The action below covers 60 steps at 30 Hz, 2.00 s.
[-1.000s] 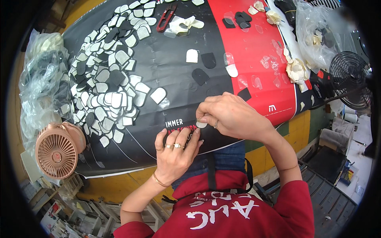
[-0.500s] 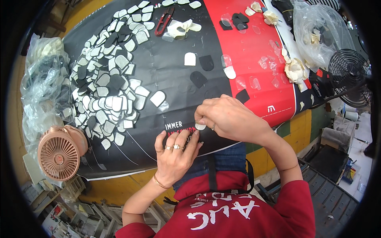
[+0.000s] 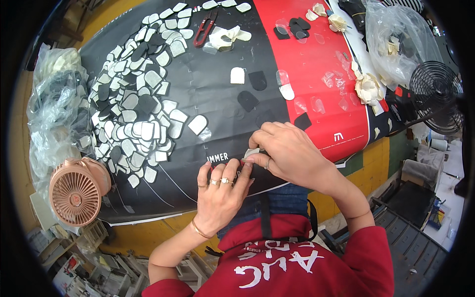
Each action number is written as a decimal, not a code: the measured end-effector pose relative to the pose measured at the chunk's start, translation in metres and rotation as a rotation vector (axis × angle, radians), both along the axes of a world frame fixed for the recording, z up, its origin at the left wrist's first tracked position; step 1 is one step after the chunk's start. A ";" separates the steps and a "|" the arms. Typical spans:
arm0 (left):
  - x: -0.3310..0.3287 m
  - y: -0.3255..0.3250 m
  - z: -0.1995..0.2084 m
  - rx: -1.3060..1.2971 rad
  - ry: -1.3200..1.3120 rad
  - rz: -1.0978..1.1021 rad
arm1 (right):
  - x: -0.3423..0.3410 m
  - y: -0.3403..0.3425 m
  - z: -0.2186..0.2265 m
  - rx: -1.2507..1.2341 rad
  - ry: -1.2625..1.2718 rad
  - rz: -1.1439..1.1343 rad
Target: The person repeatedly picks small white and black foam pieces from a table, presses them together by hand, and places the assembled pairs back on the table. The hands work continuously with the foam pieces, occasionally moving them aside to reach others.
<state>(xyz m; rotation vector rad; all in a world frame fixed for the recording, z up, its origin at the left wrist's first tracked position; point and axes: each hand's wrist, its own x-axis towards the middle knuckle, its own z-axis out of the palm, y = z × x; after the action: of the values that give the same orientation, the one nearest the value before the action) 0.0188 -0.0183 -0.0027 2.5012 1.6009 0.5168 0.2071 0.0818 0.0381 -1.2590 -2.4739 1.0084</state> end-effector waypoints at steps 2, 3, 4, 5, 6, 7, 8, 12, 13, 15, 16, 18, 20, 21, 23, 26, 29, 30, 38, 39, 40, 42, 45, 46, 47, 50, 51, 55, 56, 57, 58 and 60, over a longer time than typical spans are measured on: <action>0.000 0.001 -0.001 -0.004 -0.004 -0.004 | 0.000 -0.003 -0.002 0.031 -0.006 -0.036; 0.000 0.001 -0.001 -0.006 -0.008 -0.006 | -0.001 -0.003 -0.005 0.039 -0.007 -0.054; -0.001 0.001 -0.001 -0.006 -0.011 -0.007 | -0.002 -0.004 -0.007 0.039 -0.011 -0.075; -0.001 0.001 -0.001 -0.001 0.003 -0.015 | -0.002 -0.005 -0.009 0.051 0.001 -0.080; -0.002 0.001 -0.002 0.004 0.018 -0.021 | -0.003 -0.005 -0.010 0.054 0.010 -0.088; -0.003 0.002 -0.002 0.009 0.034 -0.028 | -0.004 -0.005 -0.011 0.051 0.016 -0.097; -0.003 0.001 -0.002 0.007 0.033 -0.028 | -0.004 -0.005 -0.012 0.058 0.012 -0.093; -0.003 0.001 -0.002 0.003 0.033 -0.033 | -0.004 -0.005 -0.012 0.063 0.001 -0.084; -0.003 0.001 -0.002 0.005 0.033 -0.035 | -0.004 -0.005 -0.011 0.064 0.005 -0.081; -0.002 0.001 -0.001 -0.004 0.039 -0.038 | -0.006 -0.006 -0.011 0.060 -0.010 -0.094; -0.002 0.001 0.000 -0.008 0.042 -0.040 | -0.007 -0.007 -0.011 0.058 -0.018 -0.101; -0.001 0.001 0.001 -0.018 0.017 -0.039 | -0.009 -0.009 -0.010 0.100 -0.036 -0.107; -0.001 0.002 0.001 -0.024 0.011 -0.041 | -0.011 -0.012 -0.011 0.155 -0.073 -0.108; -0.001 0.002 0.001 -0.026 0.015 -0.044 | -0.013 -0.014 -0.011 0.188 -0.101 -0.107; 0.000 0.003 0.001 -0.030 0.016 -0.047 | -0.014 -0.018 -0.011 0.237 -0.144 -0.112; 0.000 0.004 0.001 -0.035 0.012 -0.051 | -0.016 -0.022 -0.013 0.279 -0.177 -0.134; 0.000 0.004 0.000 -0.038 0.016 -0.059 | -0.015 -0.025 -0.017 0.298 -0.186 -0.171; 0.000 0.004 0.000 -0.038 0.016 -0.062 | -0.013 -0.026 -0.019 0.302 -0.182 -0.192; 0.001 0.006 -0.001 -0.014 0.022 -0.059 | -0.018 -0.034 -0.043 0.549 -0.008 -0.476; 0.002 0.006 -0.001 -0.017 0.010 -0.058 | -0.019 -0.033 -0.044 0.584 -0.018 -0.508; 0.003 0.006 -0.001 -0.022 -0.006 -0.058 | -0.018 -0.033 -0.044 0.658 0.000 -0.531; 0.002 0.007 -0.001 -0.010 -0.015 -0.062 | -0.010 -0.029 -0.042 0.621 -0.004 -0.592; 0.002 0.008 0.000 -0.004 0.022 -0.069 | -0.005 -0.029 -0.035 0.538 0.030 -0.532; 0.002 0.008 0.001 -0.008 0.023 -0.068 | -0.005 -0.030 -0.034 0.497 0.031 -0.493; 0.002 0.008 0.002 -0.010 0.024 -0.070 | -0.006 -0.030 -0.034 0.446 0.038 -0.484; 0.003 0.010 0.005 -0.017 0.001 -0.063 | -0.007 -0.024 -0.038 0.514 0.100 -0.622; 0.003 0.010 0.007 -0.035 -0.022 -0.058 | -0.005 -0.022 -0.040 0.595 0.099 -0.675; -0.007 0.002 0.011 -0.097 -0.046 0.024 | 0.020 -0.019 -0.036 0.709 0.126 -0.778; -0.013 -0.002 0.012 -0.129 -0.031 0.067 | 0.030 -0.017 -0.034 0.755 0.106 -0.787; -0.021 -0.005 0.011 -0.100 0.005 0.117 | 0.043 -0.014 -0.031 0.774 0.072 -0.795; -0.029 -0.009 0.011 -0.125 0.004 0.194 | 0.057 -0.013 -0.028 0.781 0.033 -0.799; -0.047 -0.016 0.010 -0.072 0.068 0.319 | 0.089 -0.002 -0.025 0.747 0.008 -0.799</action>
<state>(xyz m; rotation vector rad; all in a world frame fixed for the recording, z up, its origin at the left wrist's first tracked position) -0.0286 -0.0339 0.0078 2.2451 2.0208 0.4019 0.2956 0.0796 0.0135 -1.6589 -1.7286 -0.1021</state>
